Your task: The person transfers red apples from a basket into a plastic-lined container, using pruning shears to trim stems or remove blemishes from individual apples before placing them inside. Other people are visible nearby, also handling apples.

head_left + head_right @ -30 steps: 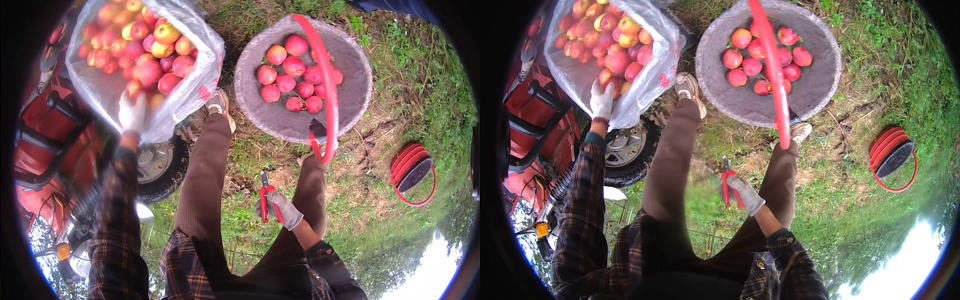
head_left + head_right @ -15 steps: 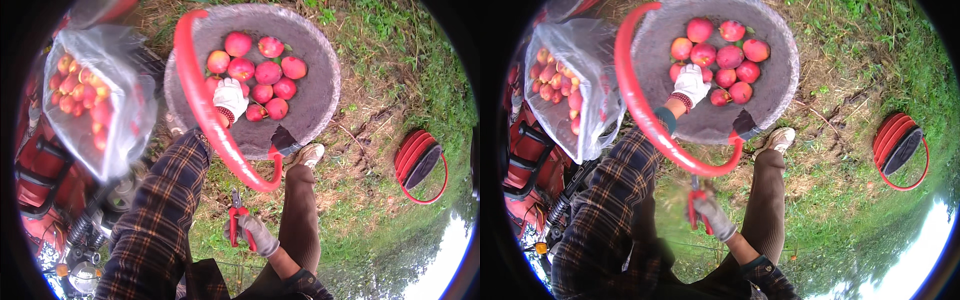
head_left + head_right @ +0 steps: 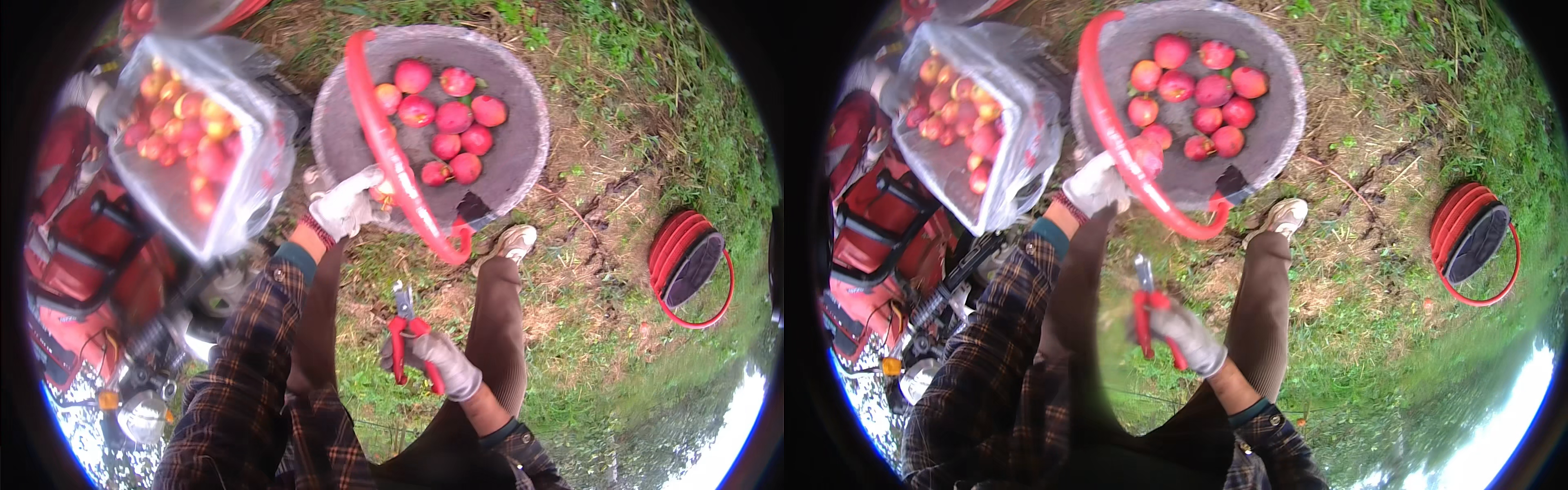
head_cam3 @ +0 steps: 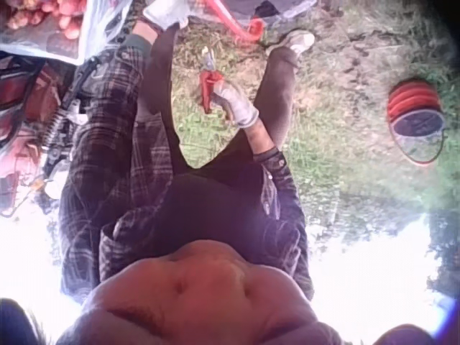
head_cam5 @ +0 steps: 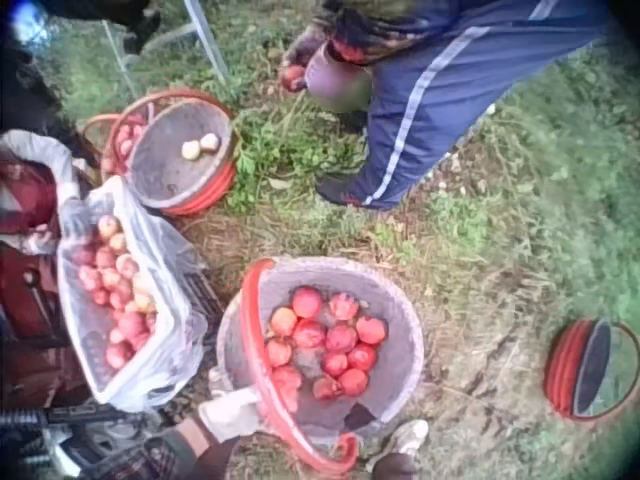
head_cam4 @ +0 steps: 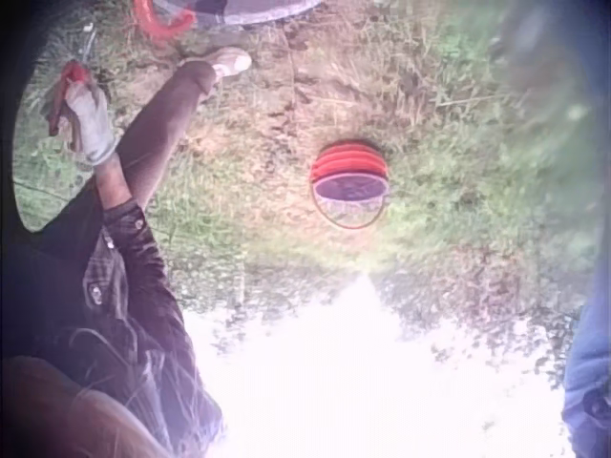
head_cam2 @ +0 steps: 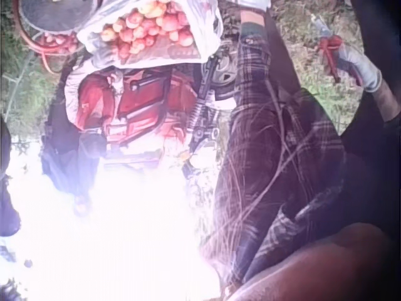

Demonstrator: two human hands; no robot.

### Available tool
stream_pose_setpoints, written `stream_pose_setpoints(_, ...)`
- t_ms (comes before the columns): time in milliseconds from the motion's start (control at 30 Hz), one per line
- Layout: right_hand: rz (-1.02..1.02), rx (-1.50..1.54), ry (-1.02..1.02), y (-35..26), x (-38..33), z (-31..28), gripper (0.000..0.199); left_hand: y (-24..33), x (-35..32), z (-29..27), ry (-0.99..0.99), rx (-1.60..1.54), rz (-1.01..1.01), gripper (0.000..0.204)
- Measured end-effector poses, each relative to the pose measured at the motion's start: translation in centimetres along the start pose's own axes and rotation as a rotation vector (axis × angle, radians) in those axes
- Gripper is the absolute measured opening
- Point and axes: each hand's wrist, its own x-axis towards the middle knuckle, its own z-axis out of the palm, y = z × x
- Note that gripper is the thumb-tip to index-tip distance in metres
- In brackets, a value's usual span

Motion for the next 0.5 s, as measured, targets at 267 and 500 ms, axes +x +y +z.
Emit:
stream_pose_setpoints(267, 0.075, -0.029, -0.157, -0.4, 2.2, 5.8, 0.065, -0.6, -13.1, 3.6, -0.054, -0.488, 0.148, 0.056)
stream_pose_setpoints(500, 0.144, -0.09, -0.116, 0.0, 5.5, 7.7, 0.066, 0.1, -16.4, 2.6, -0.016, -0.557, 0.165, 0.056)
